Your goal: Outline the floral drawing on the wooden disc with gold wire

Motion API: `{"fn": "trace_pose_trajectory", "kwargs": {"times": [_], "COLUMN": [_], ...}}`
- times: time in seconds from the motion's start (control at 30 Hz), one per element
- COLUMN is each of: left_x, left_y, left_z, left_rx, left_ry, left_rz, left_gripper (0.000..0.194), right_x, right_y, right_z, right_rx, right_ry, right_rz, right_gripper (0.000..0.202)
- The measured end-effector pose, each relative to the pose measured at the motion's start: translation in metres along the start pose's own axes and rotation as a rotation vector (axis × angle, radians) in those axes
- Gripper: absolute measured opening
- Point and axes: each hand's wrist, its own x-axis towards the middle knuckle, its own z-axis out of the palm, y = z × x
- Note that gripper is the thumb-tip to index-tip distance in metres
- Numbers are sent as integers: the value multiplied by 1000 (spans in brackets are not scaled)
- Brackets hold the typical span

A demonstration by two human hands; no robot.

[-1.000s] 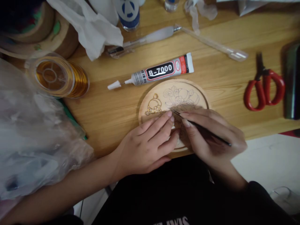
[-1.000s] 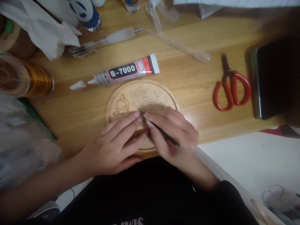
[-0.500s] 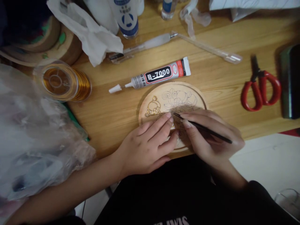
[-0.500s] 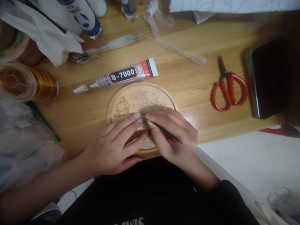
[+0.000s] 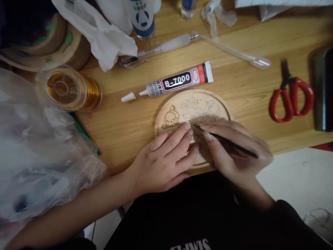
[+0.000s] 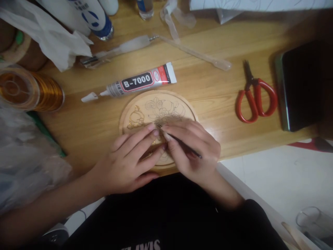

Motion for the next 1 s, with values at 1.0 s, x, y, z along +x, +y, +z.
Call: {"fn": "trace_pose_trajectory", "kwargs": {"times": [1.0], "left_x": [-8], "left_y": [-3], "left_z": [-5], "left_rx": [167], "left_ry": [140], "left_rz": [-159], "left_gripper": [56], "right_x": [-1], "right_y": [1], "right_z": [4], "right_rx": [17], "right_ry": [32], "right_rz": [-42], "right_gripper": [26]}}
